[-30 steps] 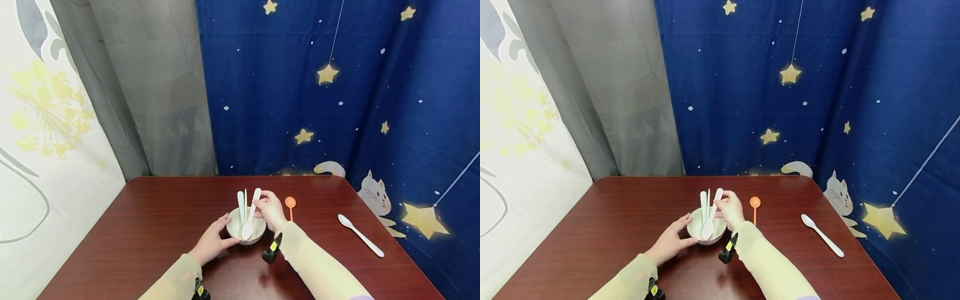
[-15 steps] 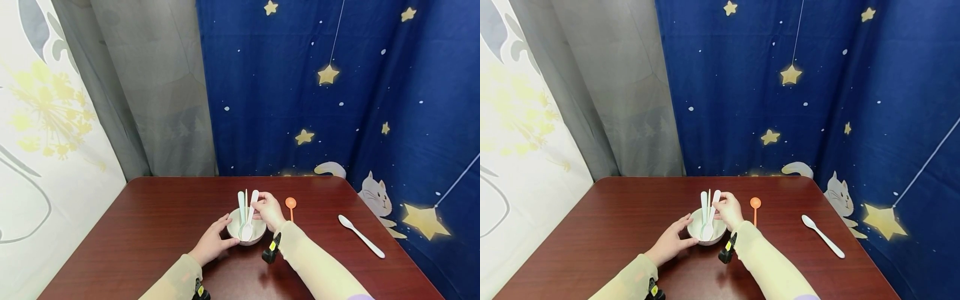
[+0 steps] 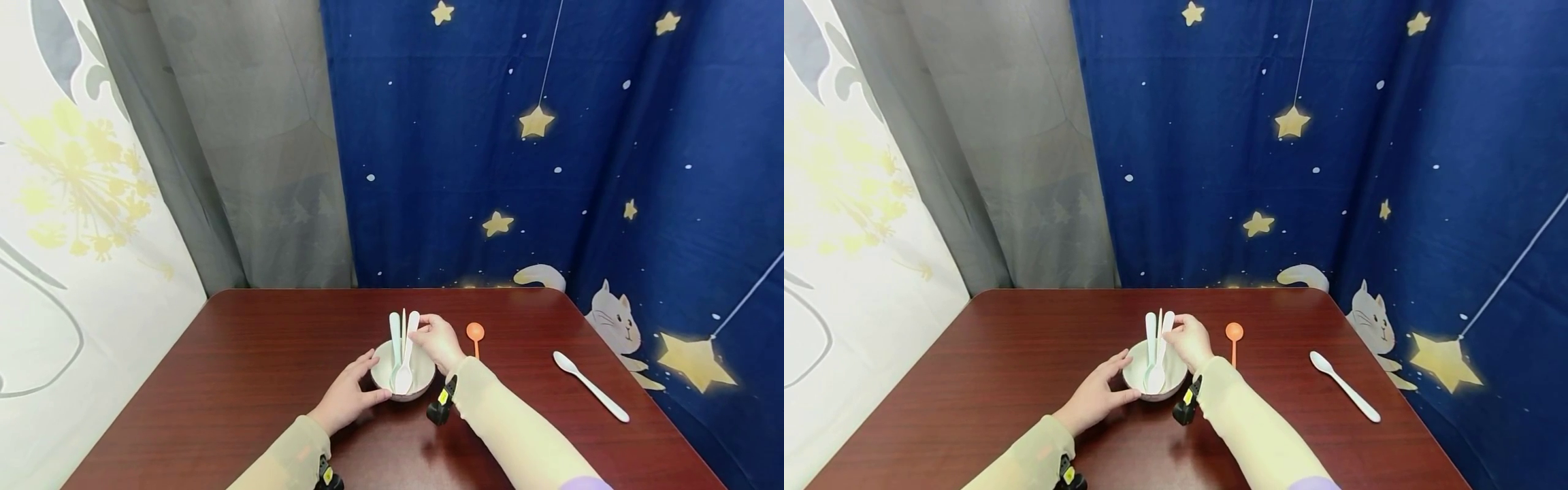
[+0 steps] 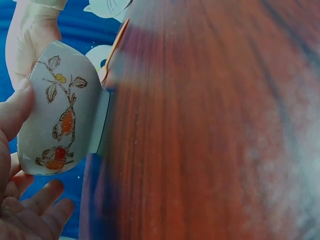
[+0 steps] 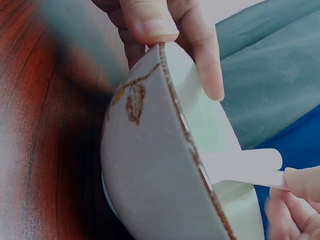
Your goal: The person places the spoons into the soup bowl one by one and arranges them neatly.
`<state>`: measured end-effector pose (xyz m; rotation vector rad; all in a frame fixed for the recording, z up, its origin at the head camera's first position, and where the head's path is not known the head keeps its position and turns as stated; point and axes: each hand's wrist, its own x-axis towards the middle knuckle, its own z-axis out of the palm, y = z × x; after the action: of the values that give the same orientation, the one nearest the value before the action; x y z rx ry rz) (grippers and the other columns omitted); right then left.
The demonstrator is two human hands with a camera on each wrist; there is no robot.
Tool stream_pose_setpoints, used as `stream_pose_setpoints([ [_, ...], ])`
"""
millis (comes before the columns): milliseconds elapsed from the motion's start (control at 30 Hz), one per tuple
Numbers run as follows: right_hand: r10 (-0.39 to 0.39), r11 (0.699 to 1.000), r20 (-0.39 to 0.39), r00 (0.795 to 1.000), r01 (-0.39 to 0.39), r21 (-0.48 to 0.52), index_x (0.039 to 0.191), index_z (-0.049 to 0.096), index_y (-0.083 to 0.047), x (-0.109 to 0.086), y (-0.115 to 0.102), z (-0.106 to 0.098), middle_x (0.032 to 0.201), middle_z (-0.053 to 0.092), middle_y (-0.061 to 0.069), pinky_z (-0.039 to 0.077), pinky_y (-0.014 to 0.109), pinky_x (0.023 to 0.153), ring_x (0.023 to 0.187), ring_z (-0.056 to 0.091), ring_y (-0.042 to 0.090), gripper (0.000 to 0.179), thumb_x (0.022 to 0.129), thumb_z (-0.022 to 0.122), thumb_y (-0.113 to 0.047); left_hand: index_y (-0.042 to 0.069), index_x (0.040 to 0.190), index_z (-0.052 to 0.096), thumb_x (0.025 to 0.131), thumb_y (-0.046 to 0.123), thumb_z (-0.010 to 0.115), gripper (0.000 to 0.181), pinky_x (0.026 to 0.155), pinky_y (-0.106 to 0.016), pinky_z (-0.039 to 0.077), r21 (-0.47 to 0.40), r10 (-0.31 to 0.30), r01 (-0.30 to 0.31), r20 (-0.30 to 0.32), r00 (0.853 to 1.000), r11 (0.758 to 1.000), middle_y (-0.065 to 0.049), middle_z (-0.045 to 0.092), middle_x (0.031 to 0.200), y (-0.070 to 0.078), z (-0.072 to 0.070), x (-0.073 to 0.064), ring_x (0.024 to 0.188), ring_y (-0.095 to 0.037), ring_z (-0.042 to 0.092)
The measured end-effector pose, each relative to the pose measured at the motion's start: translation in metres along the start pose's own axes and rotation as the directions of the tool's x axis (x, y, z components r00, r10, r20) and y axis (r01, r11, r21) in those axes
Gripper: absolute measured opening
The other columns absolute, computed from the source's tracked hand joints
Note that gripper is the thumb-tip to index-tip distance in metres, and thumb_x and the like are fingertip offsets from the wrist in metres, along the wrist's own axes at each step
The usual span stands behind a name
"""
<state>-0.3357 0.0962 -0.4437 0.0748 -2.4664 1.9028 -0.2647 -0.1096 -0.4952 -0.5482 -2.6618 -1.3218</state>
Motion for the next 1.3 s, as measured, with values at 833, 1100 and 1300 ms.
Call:
stream_pose_setpoints([
  [833, 0.046, 0.996, 0.047, 0.998, -0.042, -0.083, 0.125, 0.056, 0.004, 0.003, 0.009, 0.0, 0.095, 0.063, 0.012, 0.052, 0.034, 0.075, 0.085, 0.06, 0.021, 0.041, 0.087, 0.069, -0.006, 0.0, 0.136, 0.052, 0.076, 0.046, 0.078, 0.08, 0.107, -0.05, 0.033, 0.002, -0.004, 0.004, 0.01, 1.0, 1.0, -0.012, 0.04, 0.15, 0.0, -0.001, -0.001, 0.137, -0.03, 0.035],
  [1100, 0.033, 0.994, 0.085, 0.996, -0.023, -0.111, 0.12, 0.061, 0.005, 0.002, 0.013, -0.001, 0.1, 0.067, 0.014, 0.053, 0.038, 0.078, 0.089, 0.063, 0.022, 0.035, 0.089, 0.067, -0.008, 0.002, 0.136, 0.053, 0.075, 0.048, 0.078, 0.081, 0.107, -0.049, 0.033, 0.009, 0.005, -0.005, -0.002, 1.0, 1.0, -0.012, 0.04, 0.149, -0.002, 0.0, -0.001, 0.137, -0.029, 0.036],
  [1300, 0.045, 0.991, 0.083, 0.996, -0.034, -0.13, 0.119, 0.063, 0.005, 0.001, 0.015, -0.002, 0.113, 0.066, 0.017, 0.052, 0.04, 0.084, 0.099, 0.063, 0.025, 0.033, 0.089, 0.066, -0.011, 0.001, 0.136, 0.053, 0.075, 0.047, 0.079, 0.08, 0.107, -0.05, 0.033, -0.006, 0.006, -0.006, -0.005, 1.0, 1.0, -0.013, 0.04, 0.149, 0.0, 0.0, -0.002, 0.137, -0.03, 0.036],
])
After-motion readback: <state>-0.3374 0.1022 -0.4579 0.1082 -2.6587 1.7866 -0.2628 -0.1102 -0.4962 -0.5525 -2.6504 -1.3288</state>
